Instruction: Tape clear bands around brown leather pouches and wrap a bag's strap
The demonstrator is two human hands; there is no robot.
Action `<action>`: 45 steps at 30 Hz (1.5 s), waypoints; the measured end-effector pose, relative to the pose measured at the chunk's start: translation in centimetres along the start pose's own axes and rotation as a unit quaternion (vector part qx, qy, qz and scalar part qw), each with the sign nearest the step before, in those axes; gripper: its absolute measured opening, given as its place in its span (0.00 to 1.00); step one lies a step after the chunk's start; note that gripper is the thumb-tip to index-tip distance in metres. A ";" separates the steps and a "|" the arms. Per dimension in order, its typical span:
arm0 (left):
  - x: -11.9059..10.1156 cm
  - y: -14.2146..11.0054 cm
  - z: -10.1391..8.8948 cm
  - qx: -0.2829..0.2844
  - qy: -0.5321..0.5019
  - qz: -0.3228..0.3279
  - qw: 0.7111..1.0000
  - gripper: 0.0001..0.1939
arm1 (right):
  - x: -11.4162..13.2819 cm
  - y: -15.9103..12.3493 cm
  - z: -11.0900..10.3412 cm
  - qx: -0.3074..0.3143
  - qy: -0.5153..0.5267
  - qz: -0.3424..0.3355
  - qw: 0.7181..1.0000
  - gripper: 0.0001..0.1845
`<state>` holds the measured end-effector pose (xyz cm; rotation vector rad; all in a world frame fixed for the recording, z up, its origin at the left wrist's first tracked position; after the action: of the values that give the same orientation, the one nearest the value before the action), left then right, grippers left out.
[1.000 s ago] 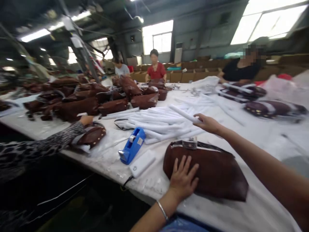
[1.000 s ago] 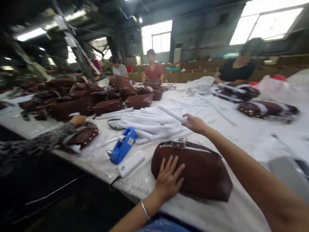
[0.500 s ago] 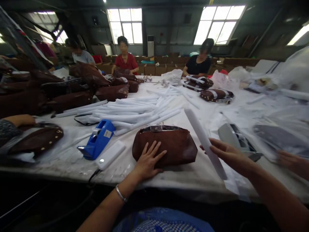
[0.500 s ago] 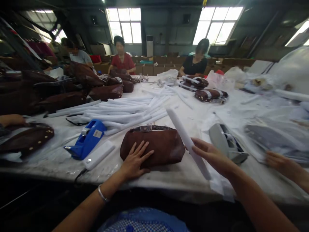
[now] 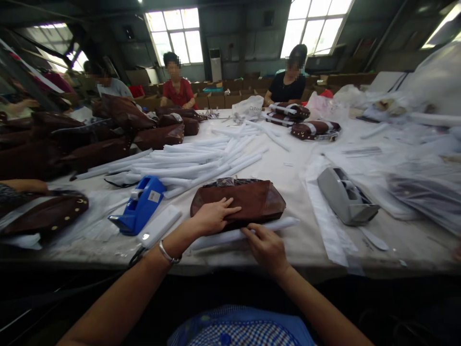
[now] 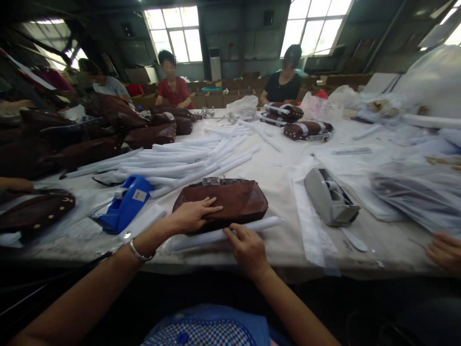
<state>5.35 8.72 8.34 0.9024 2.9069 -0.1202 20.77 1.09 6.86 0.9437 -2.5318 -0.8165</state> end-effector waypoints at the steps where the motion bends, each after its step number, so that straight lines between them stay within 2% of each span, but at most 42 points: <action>1: -0.1 -0.1 0.2 -0.002 0.001 0.000 1.000 0.27 | 0.4 0.3 1.0 -0.004 0.004 0.003 1.000 0.17; 5: -0.3 -0.8 0.8 -0.021 0.010 0.007 1.000 0.27 | 1.1 1.1 4.7 0.024 -0.006 0.039 0.999 0.17; 8: -0.5 -1.4 1.2 -0.045 0.011 0.008 0.999 0.32 | 0.7 0.7 6.0 0.041 0.004 0.077 0.996 0.17; 11: -1.0 -2.1 2.2 -0.065 0.021 0.011 0.998 0.41 | 0.1 -0.3 5.2 0.028 0.094 0.070 0.993 0.21; 14: -1.4 -2.7 3.5 -0.102 0.050 -0.010 0.993 0.43 | -0.6 -1.1 2.0 -0.006 0.160 -0.004 0.987 0.28; 17: -1.7 -3.1 4.4 -0.137 0.068 -0.031 0.988 0.42 | -2.1 -1.0 -0.5 0.002 0.094 -0.063 0.994 0.35; 19: -1.9 -3.2 4.7 -0.148 0.072 -0.036 0.986 0.41 | -3.7 -0.4 -0.4 0.047 0.018 -0.058 0.997 0.38; 22: -2.4 -3.2 4.6 -0.150 0.074 -0.043 0.985 0.39 | -5.4 -0.3 1.6 0.116 -0.044 -0.063 0.990 0.43; 26: -3.5 -2.3 3.9 -0.147 0.049 -0.081 0.984 0.39 | -6.2 -1.0 3.9 0.140 -0.063 -0.065 0.986 0.45; 29: -4.4 -1.0 4.0 -0.150 0.038 -0.088 0.984 0.42 | -6.2 -1.1 3.7 0.136 -0.052 -0.065 0.987 0.42; 32: -4.7 -0.1 4.8 -0.164 0.054 -0.072 0.982 0.41 | -5.8 -1.2 2.0 0.122 0.023 -0.075 0.989 0.35; 34: -4.4 0.0 5.3 -0.174 0.062 -0.071 0.980 0.41 | -6.2 -1.6 -0.1 0.070 0.103 -0.028 0.992 0.28; 35: -4.3 -0.1 5.6 -0.178 0.063 -0.072 0.979 0.41 | -7.1 -2.0 -1.1 0.032 0.138 0.032 0.989 0.24; 36: -4.2 -0.2 5.7 -0.180 0.064 -0.072 0.979 0.41 | -8.4 -2.7 -1.9 -0.005 0.169 0.116 0.979 0.20; 37: -4.1 -0.2 5.9 -0.181 0.065 -0.072 0.979 0.41 | -9.9 -3.7 -2.3 -0.033 0.197 0.211 0.957 0.16; 38: -4.0 -0.3 5.9 -0.183 0.066 -0.072 0.978 0.42 | -11.2 -4.9 -2.0 -0.044 0.230 0.304 0.923 0.16; 40: -4.1 -0.3 5.9 -0.189 0.068 -0.071 0.977 0.43 | -12.9 -6.8 -0.1 -0.014 0.313 0.441 0.841 0.24; 42: -4.1 -0.4 5.8 -0.195 0.070 -0.068 0.976 0.43 | -13.4 -7.3 2.1 0.045 0.380 0.496 0.779 0.33; 43: -4.1 -0.4 5.8 -0.198 0.070 -0.067 0.975 0.44 | -13.6 -7.0 2.8 0.072 0.392 0.504 0.766 0.36; 45: -4.1 -0.3 5.7 -0.203 0.070 -0.064 0.975 0.44 | -13.9 -6.0 3.3 0.113 0.387 0.502 0.765 0.38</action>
<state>8.95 5.52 3.13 0.6775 2.9429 0.5310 32.32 8.09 -0.69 -0.1499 -1.9103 0.2081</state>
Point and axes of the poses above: each hand's wrist, its own y-axis towards the middle knuckle, its own z-axis out of the palm, x = y × z, the point moved 8 cm from there along y, towards the middle knuckle, and after that the axes turned 1 degree about -y, right-handed, at the moved point
